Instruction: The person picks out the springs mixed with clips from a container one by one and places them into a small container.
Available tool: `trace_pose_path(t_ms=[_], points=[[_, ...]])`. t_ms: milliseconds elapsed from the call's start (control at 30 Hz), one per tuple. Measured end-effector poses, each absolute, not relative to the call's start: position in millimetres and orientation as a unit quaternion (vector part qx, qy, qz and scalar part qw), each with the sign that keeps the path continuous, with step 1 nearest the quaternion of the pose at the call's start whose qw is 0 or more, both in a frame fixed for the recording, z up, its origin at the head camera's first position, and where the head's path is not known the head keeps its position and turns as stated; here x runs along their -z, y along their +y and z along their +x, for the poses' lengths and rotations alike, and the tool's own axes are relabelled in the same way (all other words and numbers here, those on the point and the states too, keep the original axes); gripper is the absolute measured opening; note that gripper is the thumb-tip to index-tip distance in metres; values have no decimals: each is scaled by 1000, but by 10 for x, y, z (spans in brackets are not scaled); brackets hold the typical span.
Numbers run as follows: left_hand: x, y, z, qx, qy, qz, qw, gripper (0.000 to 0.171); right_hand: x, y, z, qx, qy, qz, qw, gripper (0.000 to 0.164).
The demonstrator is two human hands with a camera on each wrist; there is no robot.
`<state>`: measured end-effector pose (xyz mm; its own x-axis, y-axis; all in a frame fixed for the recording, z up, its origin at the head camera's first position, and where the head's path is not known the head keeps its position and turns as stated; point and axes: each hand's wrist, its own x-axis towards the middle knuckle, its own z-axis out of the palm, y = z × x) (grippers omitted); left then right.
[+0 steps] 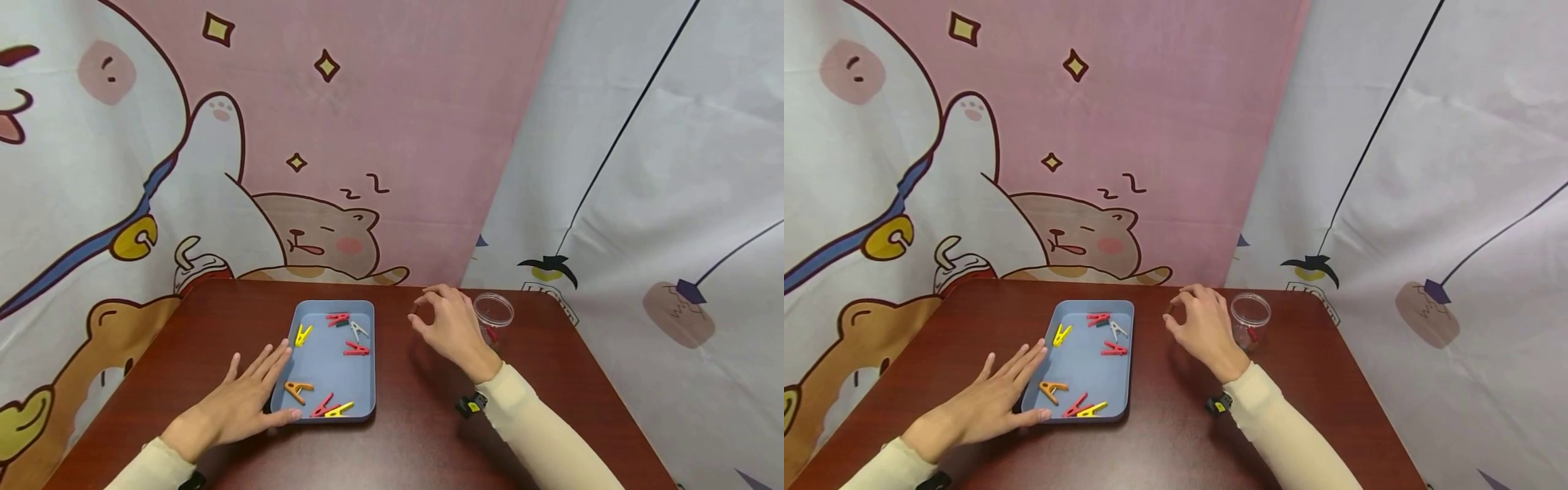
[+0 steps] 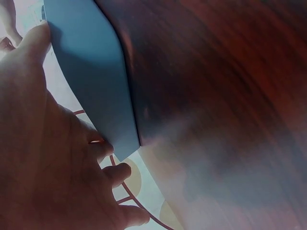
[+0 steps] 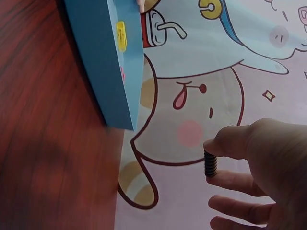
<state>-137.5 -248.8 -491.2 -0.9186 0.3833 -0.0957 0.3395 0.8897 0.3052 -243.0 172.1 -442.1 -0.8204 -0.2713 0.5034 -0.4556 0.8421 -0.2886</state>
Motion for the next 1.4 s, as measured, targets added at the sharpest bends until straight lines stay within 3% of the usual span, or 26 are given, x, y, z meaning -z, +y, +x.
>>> trace_pose_path(t_ms=[967, 1400], points=[[4911, -2495, -1381, -142, 969, 188, 79, 122, 4340, 2648, -2450, -227, -932, 119, 258, 24], [4916, -2497, -1375, -143, 968, 191, 75, 121, 4407, 2939, -2476, -227, -938, 95, 246, 32]])
